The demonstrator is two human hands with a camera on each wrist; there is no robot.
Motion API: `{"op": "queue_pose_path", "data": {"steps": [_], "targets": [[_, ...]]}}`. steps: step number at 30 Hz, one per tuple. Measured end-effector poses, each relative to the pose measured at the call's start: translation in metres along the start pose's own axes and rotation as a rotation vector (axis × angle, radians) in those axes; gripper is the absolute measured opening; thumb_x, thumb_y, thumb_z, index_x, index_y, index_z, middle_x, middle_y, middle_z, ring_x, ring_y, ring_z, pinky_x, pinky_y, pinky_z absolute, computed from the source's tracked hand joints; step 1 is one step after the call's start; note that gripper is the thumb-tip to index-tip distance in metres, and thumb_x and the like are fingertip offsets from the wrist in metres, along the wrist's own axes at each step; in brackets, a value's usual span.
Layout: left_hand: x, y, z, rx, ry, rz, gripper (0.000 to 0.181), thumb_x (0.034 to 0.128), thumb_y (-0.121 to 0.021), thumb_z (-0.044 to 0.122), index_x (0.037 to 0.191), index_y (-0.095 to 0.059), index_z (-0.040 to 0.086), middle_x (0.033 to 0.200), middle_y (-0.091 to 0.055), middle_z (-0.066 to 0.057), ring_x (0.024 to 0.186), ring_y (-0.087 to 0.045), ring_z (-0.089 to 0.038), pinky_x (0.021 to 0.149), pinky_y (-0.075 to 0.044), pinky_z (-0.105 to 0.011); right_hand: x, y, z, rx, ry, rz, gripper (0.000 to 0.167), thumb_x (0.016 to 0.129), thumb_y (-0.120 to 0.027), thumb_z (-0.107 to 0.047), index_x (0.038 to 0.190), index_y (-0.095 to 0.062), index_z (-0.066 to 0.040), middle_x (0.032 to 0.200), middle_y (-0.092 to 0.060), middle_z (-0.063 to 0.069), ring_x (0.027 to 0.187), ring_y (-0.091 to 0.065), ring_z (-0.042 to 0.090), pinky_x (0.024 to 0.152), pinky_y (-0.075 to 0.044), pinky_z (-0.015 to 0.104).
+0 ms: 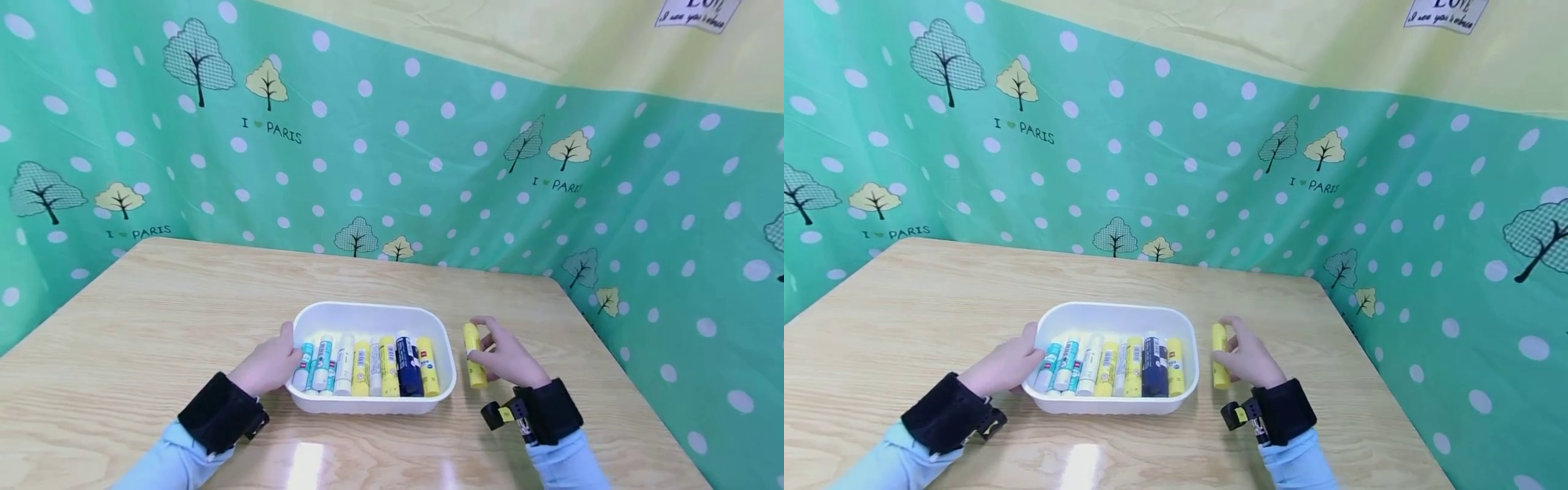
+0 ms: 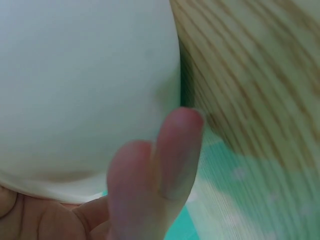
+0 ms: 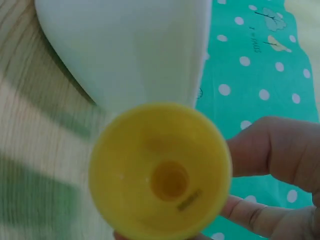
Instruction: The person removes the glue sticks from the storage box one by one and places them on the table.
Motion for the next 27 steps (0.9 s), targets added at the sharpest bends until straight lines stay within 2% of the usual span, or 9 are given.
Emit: {"op": "queue_pose_path", "data": {"steps": [6, 12, 27], "targets": [[0.001, 0.001, -0.003, -0.026, 0.027, -0.027, 0.045, 0.0863, -0.035, 0.011, 0.12, -0.017, -0.012, 0.076, -0.05, -0.016, 0.051, -0.046, -0.017, 0.047, -0.037, -0.027, 0.01, -0.011, 0.003, -0.015, -0.025, -0.01, 0.06, 0.075, -0.056, -0.01, 0.128, -0.031, -0.011, 0.091, -0.046, 0.016, 0.061, -0.051, 0.018, 0.05, -0.048, 0.028], [0.003, 0.001, -0.004, -0.012, 0.023, -0.018, 0.043, 0.0856, -0.035, 0.011, 0.119, -0.018, -0.012, 0.076, -0.05, -0.017, 0.051, -0.046, -0.017, 0.046, -0.037, -0.027, 0.019, -0.022, 0.009, -0.039, -0.047, -0.009, 0.06, 0.074, -0.057, -0.009, 0.129, -0.033, -0.011, 0.087, -0.047, 0.014, 0.06, -0.051, 0.017, 0.049, -0.048, 0.028], [0.003, -0.005, -0.005, 0.01, 0.036, -0.048, 0.048, 0.0871, -0.035, 0.012, 0.123, -0.015, -0.011, 0.081, -0.052, -0.018, 0.055, -0.049, -0.016, 0.048, -0.037, -0.026, 0.021, -0.04, 0.019, -0.121, -0.092, 0.002, 0.057, 0.075, -0.058, -0.01, 0.128, -0.037, -0.01, 0.084, -0.051, 0.013, 0.056, -0.052, 0.016, 0.045, -0.046, 0.026]]}}
Point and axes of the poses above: each hand's wrist, its own x-axis towards the middle knuckle, its own y-axis out of the back of the hand, z = x × y, the point moved 5 cm from there along x, towards the middle knuckle
